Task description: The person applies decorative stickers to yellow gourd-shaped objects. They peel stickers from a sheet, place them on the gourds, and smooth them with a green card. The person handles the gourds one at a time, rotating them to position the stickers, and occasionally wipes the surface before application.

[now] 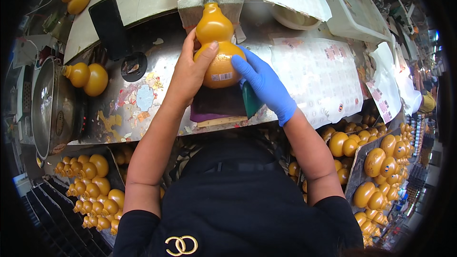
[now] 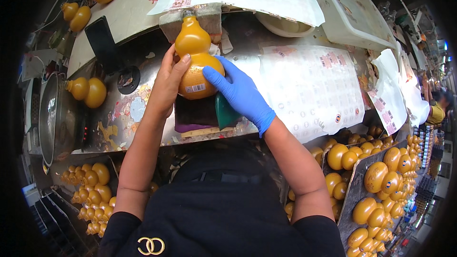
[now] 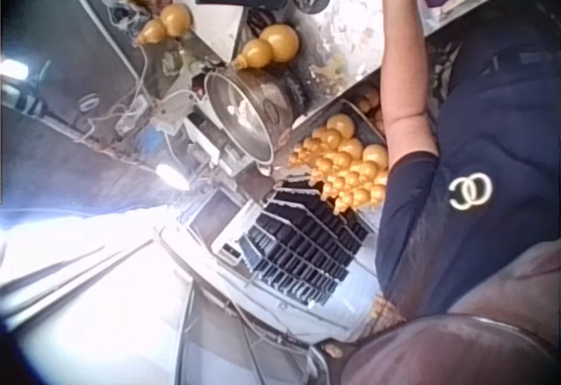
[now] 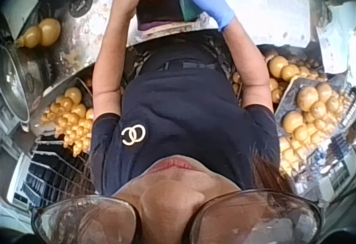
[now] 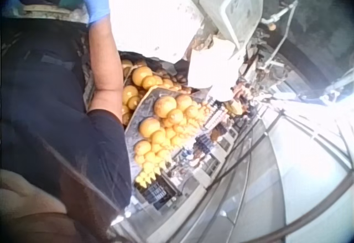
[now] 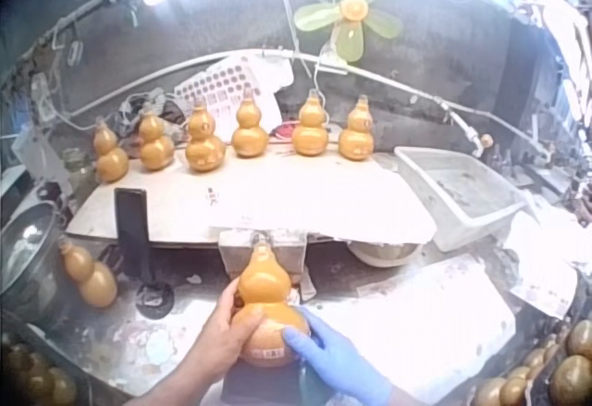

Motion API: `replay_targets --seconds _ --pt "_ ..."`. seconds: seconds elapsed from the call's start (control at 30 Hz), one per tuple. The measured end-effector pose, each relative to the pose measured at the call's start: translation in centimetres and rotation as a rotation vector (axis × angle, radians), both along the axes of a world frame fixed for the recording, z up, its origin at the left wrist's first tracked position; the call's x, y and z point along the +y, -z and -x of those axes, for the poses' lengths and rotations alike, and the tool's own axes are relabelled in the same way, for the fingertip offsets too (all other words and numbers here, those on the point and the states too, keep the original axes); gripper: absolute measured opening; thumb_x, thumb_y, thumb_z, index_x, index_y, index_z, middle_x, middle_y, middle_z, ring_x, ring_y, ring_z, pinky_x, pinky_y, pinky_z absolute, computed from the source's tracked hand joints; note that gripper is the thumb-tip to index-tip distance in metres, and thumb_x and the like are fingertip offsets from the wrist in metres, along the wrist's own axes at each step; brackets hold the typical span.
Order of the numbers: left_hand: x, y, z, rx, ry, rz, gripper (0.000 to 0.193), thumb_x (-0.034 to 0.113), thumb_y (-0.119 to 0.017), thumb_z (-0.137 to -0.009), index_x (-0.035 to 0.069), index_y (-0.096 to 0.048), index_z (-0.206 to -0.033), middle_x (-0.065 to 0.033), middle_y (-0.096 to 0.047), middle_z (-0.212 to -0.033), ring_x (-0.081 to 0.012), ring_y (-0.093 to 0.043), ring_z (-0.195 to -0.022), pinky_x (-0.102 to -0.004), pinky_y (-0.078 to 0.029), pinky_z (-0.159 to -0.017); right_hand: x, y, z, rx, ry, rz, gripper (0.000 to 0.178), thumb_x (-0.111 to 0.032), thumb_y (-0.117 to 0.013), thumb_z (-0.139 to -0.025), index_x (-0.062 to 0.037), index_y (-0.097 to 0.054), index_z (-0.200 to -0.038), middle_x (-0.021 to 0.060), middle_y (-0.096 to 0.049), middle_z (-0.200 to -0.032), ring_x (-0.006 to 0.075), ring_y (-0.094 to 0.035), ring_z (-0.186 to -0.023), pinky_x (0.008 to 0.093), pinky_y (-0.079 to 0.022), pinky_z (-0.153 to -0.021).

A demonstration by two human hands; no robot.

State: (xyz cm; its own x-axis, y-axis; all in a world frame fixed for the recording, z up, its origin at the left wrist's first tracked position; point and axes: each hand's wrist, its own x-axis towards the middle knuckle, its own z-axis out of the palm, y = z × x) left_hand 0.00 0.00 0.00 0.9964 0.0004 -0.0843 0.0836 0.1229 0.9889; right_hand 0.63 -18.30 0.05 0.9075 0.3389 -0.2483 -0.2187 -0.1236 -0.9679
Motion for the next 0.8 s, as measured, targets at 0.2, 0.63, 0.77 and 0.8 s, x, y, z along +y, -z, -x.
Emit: replay_targets --seconds 0.2,0.63,0.77,0.8 --pt "1.2 0.9 0.3 0.042 -0.032 0.151 0.064 0.037 -0.051 -0.096 0.002 -0.027 -0.144 -0.0167 -0.045 -0.134 -0.0219 -0.042 -0.126 -0.0312 -0.033 -0.105 -1.7 -1.9 0.8 0.376 0.38 -0.698 0.032 -0.028 -0.05 -0.095 -0.0082 -0.051 -0.12 0.0096 -0.06 -0.102 0.0165 -0.058 -0.091 0.0294 -0.051 -0.072" --pt "-0.3 0.8 1.5 -0.119 0.005 -0.048 0.065 0.038 -0.043 -0.099 0.002 -0.018 -0.147 -0.0159 -0.042 -0.137 -0.0217 -0.043 -0.126 -0.0309 -0.032 -0.105 0.2 -1.0 3.8 -0.29 0.376 0.095 0.04 -0.018 -0.065 -0.087 -0.001 -0.046 -0.117 0.0119 -0.06 -0.102 0.0161 -0.059 -0.089 0.0281 -0.049 -0.079" --pt "-0.1 0.5 1.5 -0.093 0.036 0.051 0.059 0.038 -0.034 -0.102 0.003 -0.019 -0.147 -0.0144 -0.041 -0.138 -0.0209 -0.041 -0.128 -0.0309 -0.031 -0.106 -0.9 -2.7 2.4 -0.424 0.344 0.038 0.034 -0.013 -0.063 -0.088 -0.0033 -0.051 -0.118 0.0073 -0.06 -0.105 0.0114 -0.058 -0.093 0.0252 -0.048 -0.081" --pt "-0.1 0.3 1.5 -0.107 0.045 0.08 0.058 0.038 -0.033 -0.102 0.003 -0.02 -0.147 -0.0142 -0.041 -0.139 -0.0208 -0.04 -0.129 -0.031 -0.031 -0.106 -0.6 -4.0 2.0 -0.405 0.26 -0.033 0.034 -0.015 -0.063 -0.088 -0.0034 -0.053 -0.118 0.0082 -0.061 -0.105 0.0128 -0.059 -0.093 0.0262 -0.048 -0.081"
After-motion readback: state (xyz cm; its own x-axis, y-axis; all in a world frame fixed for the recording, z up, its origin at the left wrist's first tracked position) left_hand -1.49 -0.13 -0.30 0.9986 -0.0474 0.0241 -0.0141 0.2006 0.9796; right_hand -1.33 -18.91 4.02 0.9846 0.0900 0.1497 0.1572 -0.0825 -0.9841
